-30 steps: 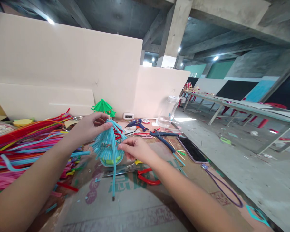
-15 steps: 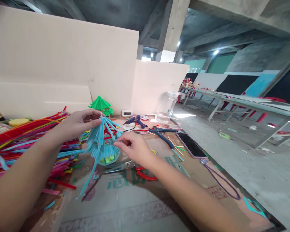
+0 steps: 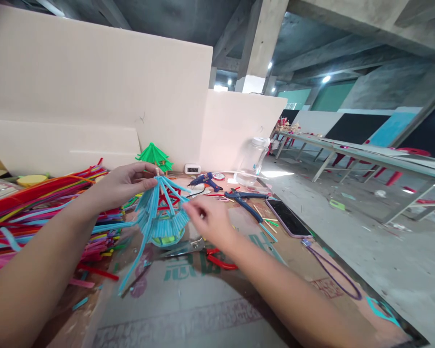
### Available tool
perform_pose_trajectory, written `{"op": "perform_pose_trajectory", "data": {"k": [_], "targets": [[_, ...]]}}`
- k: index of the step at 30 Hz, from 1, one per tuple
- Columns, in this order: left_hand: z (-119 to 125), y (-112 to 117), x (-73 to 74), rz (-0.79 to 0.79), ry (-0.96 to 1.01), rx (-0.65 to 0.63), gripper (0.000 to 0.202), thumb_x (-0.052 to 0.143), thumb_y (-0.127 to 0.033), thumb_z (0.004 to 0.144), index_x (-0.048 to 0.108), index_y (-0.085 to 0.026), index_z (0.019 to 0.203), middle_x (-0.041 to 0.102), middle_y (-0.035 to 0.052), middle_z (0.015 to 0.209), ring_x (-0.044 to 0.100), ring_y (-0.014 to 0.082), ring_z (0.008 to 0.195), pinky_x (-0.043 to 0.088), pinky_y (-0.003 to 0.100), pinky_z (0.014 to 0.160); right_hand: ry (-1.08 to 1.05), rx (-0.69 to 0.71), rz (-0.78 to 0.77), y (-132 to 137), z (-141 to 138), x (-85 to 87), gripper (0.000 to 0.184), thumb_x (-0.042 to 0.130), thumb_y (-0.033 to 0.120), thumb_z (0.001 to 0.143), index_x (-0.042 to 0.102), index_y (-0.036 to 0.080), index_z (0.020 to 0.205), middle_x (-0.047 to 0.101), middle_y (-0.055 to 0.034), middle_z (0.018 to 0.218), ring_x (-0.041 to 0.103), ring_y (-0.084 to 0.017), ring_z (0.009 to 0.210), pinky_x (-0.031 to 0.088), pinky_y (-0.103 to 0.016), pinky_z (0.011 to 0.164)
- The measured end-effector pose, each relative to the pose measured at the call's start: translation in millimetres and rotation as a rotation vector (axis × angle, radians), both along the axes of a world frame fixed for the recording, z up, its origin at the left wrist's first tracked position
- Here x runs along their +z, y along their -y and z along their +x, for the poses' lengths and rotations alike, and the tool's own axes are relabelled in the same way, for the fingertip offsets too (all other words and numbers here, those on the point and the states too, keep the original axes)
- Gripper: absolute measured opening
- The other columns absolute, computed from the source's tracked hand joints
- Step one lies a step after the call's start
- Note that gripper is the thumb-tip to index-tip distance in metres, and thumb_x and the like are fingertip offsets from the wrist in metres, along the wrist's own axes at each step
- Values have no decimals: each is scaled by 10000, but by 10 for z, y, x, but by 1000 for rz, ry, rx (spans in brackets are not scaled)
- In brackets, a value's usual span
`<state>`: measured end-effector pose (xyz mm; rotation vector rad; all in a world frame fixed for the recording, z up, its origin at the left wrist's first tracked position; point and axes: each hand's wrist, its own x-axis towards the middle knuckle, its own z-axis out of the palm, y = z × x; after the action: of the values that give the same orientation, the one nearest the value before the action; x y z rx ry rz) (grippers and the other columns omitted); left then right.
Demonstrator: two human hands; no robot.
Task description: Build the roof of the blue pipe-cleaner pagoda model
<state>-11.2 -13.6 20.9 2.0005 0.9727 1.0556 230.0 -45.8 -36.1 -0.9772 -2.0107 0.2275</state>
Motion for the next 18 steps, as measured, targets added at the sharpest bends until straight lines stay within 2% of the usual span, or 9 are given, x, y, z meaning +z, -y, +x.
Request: {"op": "perform_pose_trajectory", "data": {"k": [1,3,7,10,14,16,18], "targets": [[-25,-18,-6,-7,14,-21,336,637,-456,813,584,-191,1014,684,63,1025,659,206,923,535,316,777,-101,-37,-102,-89,50,0,382,489,437,935,575,193,654,525,-9,603,458,-141,597,354,-281,601],[-80,-45,-3,-5,29,-48,324,644,-450,815,577,-193,1001,670,60,1023,651,197,917,533,307,772,-190,5,-280,-273,147,-22,441,475,492,922,542,191,607,481,4,568,445,-137,585,353,-277,590],[-166,-20,65,80,16,-74,276,635,-432,828,597,-196,966,645,67,1026,634,196,940,536,301,784,-165,164,-464,-472,257,-58,417,536,526,863,602,171,654,565,-7,615,511,-130,598,403,-261,590],[-182,61,137,153,5,-76,224,637,-408,826,625,-217,942,649,55,1011,634,188,900,536,304,773,-125,280,-611,-415,261,-6,353,593,501,815,626,162,724,580,11,582,483,-99,490,390,-231,494],[-138,176,196,202,44,-44,170,661,-379,798,642,-244,898,654,43,1002,641,204,916,538,327,809,-169,425,-1056,-245,211,74,259,567,427,800,592,170,805,560,38,438,354,-69,294,259,-180,321],[-106,213,206,198,57,-64,153,660,-367,797,637,-245,888,648,44,984,640,208,920,539,337,825,-228,480,-1255,-185,173,66,244,550,410,789,562,174,731,535,36,384,329,-68,255,238,-167,284],[-85,234,211,183,56,-87,147,657,-365,798,631,-246,879,644,45,962,641,208,910,542,346,828,-218,563,-1344,-149,133,31,338,525,444,799,522,174,596,507,18,347,330,-67,233,240,-163,259]]}}
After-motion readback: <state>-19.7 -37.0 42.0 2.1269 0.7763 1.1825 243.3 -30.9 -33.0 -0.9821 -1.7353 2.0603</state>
